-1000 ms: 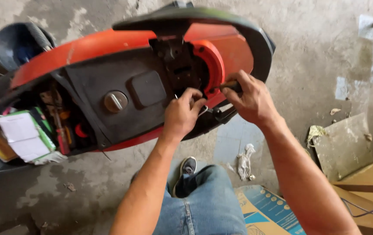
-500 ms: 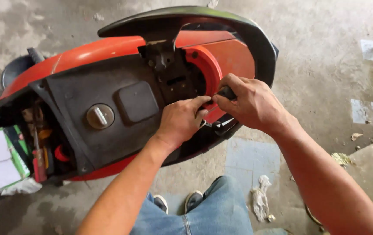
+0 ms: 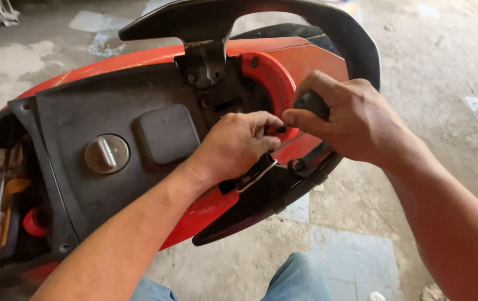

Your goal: The person uses a screwdriver to tighten screws on the red body panel of a motorcycle. They work on the area near the fuel tank and handlebars, securing the panel in place.

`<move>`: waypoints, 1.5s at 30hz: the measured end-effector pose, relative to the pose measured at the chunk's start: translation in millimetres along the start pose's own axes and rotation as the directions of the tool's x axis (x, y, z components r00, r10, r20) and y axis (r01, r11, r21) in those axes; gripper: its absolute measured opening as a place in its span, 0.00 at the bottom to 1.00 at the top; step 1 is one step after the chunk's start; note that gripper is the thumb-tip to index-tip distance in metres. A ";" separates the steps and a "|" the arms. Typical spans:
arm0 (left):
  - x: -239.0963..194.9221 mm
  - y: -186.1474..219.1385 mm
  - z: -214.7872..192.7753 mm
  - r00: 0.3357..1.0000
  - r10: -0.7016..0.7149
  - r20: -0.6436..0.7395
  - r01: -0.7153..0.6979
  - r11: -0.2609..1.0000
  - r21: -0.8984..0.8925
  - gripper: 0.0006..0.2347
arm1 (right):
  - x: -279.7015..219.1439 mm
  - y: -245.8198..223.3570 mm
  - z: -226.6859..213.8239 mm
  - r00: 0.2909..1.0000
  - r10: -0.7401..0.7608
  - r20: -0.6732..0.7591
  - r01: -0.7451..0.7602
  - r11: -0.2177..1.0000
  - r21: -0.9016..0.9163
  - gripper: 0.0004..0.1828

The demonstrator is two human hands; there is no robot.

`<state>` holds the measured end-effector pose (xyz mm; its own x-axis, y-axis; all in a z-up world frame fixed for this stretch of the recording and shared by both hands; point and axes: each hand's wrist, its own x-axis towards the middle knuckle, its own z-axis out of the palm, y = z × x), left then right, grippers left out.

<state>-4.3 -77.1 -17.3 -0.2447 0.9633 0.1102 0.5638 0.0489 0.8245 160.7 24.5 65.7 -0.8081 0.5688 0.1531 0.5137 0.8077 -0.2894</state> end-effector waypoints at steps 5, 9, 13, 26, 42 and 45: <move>-0.8 -6.2 0.6 0.997 0.078 -0.011 -0.078 0.996 -0.041 0.07 | -1.9 12.8 13.5 0.981 -0.162 -0.111 0.164 0.986 0.008 0.15; -2.2 -11.9 8.6 0.973 0.206 -0.101 -0.190 0.970 0.150 0.08 | 0.3 10.0 9.3 0.985 -0.141 -0.097 0.139 0.990 -0.030 0.14; -5.8 6.3 2.8 0.995 0.056 -0.084 -0.047 0.994 0.102 0.08 | -1.9 3.8 1.6 0.993 -0.110 -0.048 0.109 0.994 -0.017 0.14; 4.8 -0.1 4.8 1.000 -0.013 0.009 0.014 0.994 -0.110 0.04 | 2.6 5.9 -0.9 0.999 -0.047 0.012 0.046 0.994 0.097 0.14; 4.5 -11.9 5.1 0.998 0.056 -0.039 -0.064 0.965 -0.255 0.06 | 0.5 28.9 14.8 0.973 -0.162 -0.164 0.176 0.982 0.072 0.12; 3.0 -17.0 7.6 0.990 0.120 -0.072 -0.135 0.955 -0.266 0.07 | -0.3 30.2 17.2 0.974 -0.149 -0.173 0.158 0.987 0.037 0.14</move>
<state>-8.6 -73.0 -35.3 -0.2312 0.9407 0.2481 0.3615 -0.1537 0.9196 171.5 46.0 40.6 -0.8135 0.4600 0.3557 0.3687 0.8811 -0.2962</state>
